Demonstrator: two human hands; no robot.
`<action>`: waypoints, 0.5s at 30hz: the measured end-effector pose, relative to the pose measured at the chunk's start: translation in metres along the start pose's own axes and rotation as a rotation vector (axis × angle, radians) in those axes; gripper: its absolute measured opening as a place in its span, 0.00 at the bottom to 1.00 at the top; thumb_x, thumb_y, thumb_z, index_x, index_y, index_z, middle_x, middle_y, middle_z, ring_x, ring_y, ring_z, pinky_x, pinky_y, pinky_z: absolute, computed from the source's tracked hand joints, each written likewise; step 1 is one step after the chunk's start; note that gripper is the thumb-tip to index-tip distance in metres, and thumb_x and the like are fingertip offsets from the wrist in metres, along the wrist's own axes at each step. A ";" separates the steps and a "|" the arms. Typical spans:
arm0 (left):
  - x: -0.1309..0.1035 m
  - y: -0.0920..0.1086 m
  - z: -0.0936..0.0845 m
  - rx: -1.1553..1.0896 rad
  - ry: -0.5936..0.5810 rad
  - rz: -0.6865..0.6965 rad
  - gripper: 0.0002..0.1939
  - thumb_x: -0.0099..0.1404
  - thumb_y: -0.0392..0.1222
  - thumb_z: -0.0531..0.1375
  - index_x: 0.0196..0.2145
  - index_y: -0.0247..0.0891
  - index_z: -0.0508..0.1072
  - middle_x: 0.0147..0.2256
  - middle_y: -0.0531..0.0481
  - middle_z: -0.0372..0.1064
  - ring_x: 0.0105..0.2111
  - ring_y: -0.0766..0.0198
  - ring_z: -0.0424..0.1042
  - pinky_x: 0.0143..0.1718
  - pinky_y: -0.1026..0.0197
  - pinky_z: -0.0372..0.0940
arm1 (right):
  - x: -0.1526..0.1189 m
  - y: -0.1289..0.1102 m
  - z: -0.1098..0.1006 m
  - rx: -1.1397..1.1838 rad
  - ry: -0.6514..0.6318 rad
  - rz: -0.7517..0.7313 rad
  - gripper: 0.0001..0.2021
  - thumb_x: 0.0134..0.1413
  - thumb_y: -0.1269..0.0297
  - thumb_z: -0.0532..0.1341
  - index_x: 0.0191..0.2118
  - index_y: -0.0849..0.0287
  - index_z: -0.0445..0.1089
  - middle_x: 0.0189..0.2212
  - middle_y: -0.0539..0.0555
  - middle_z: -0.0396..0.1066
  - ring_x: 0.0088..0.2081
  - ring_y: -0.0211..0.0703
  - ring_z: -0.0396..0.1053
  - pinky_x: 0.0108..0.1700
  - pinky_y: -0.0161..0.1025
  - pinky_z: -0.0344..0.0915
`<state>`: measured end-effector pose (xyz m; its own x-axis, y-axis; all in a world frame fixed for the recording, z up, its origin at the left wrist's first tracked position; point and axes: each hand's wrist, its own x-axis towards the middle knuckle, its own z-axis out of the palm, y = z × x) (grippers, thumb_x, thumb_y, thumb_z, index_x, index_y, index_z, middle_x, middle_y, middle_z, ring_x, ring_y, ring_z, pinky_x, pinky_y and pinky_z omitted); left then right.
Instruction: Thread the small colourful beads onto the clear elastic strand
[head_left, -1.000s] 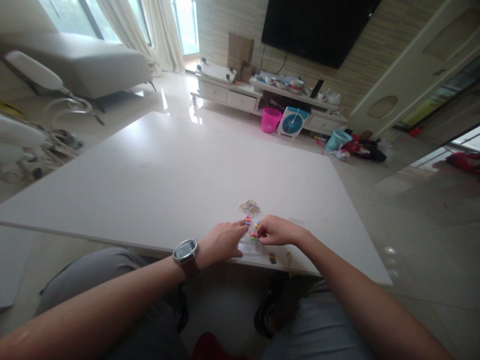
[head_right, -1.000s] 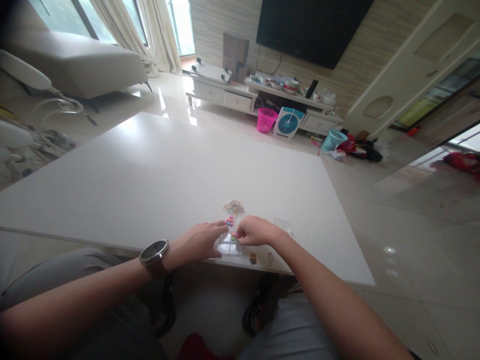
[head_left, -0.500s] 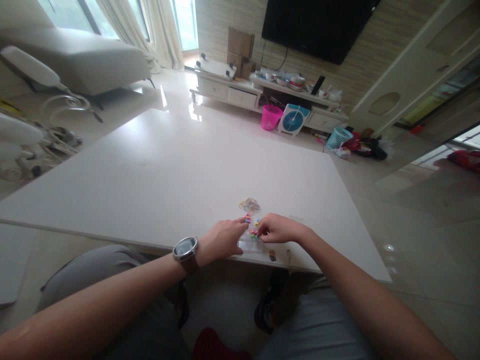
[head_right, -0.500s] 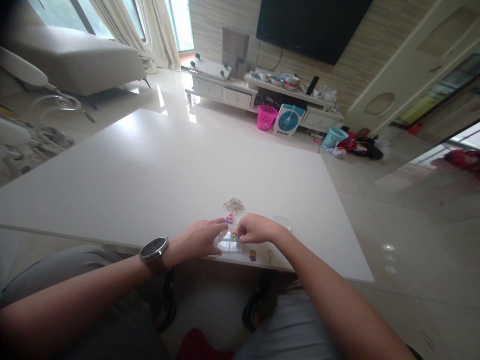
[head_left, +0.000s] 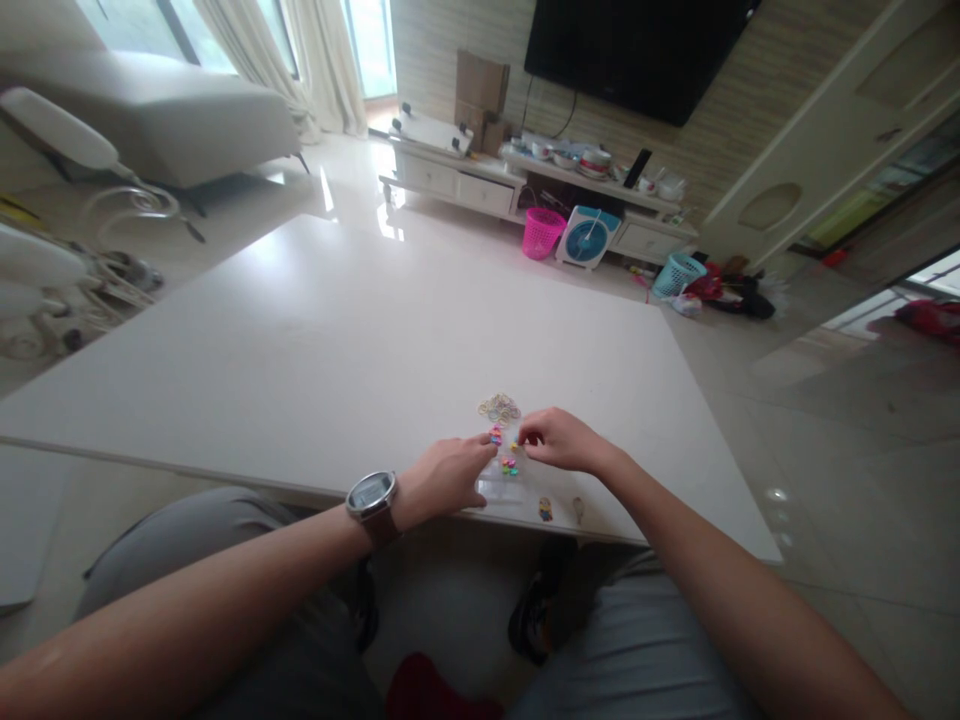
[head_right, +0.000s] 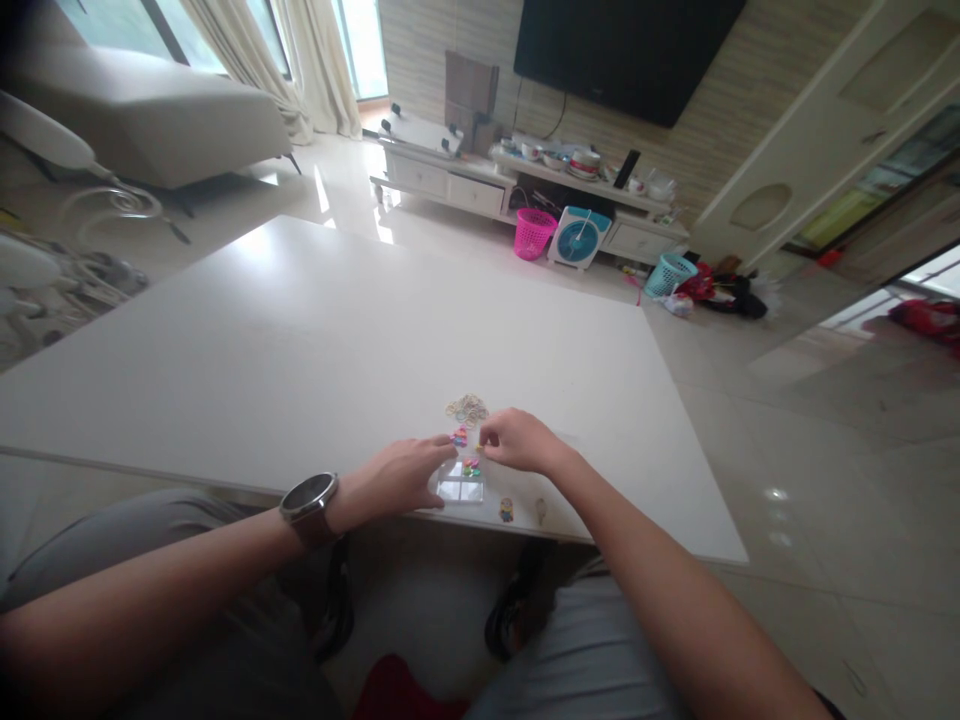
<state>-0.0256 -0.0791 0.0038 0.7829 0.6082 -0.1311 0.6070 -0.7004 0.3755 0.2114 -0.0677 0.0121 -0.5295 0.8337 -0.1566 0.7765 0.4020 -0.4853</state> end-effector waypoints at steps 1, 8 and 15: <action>0.000 0.000 0.000 0.003 -0.004 -0.004 0.17 0.55 0.43 0.64 0.43 0.41 0.70 0.49 0.46 0.71 0.39 0.54 0.75 0.36 0.57 0.66 | 0.000 0.003 0.000 -0.021 0.040 0.029 0.06 0.48 0.74 0.61 0.31 0.61 0.77 0.27 0.51 0.72 0.29 0.35 0.64 0.33 0.32 0.56; 0.001 0.000 -0.001 0.004 -0.016 -0.003 0.19 0.54 0.45 0.65 0.43 0.40 0.70 0.48 0.46 0.71 0.39 0.54 0.75 0.36 0.57 0.66 | 0.003 0.017 0.010 0.006 0.024 0.056 0.08 0.49 0.73 0.63 0.36 0.59 0.77 0.35 0.52 0.71 0.33 0.36 0.67 0.37 0.32 0.59; 0.001 -0.002 0.002 -0.015 -0.007 0.005 0.21 0.54 0.44 0.66 0.46 0.41 0.70 0.49 0.46 0.70 0.41 0.53 0.74 0.38 0.57 0.67 | 0.007 0.018 0.016 0.000 0.020 0.039 0.06 0.50 0.75 0.61 0.32 0.60 0.75 0.32 0.52 0.72 0.32 0.36 0.66 0.35 0.32 0.58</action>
<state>-0.0253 -0.0779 0.0010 0.7869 0.6019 -0.1361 0.6010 -0.6976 0.3902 0.2156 -0.0606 -0.0115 -0.4922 0.8560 -0.1584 0.7964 0.3694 -0.4788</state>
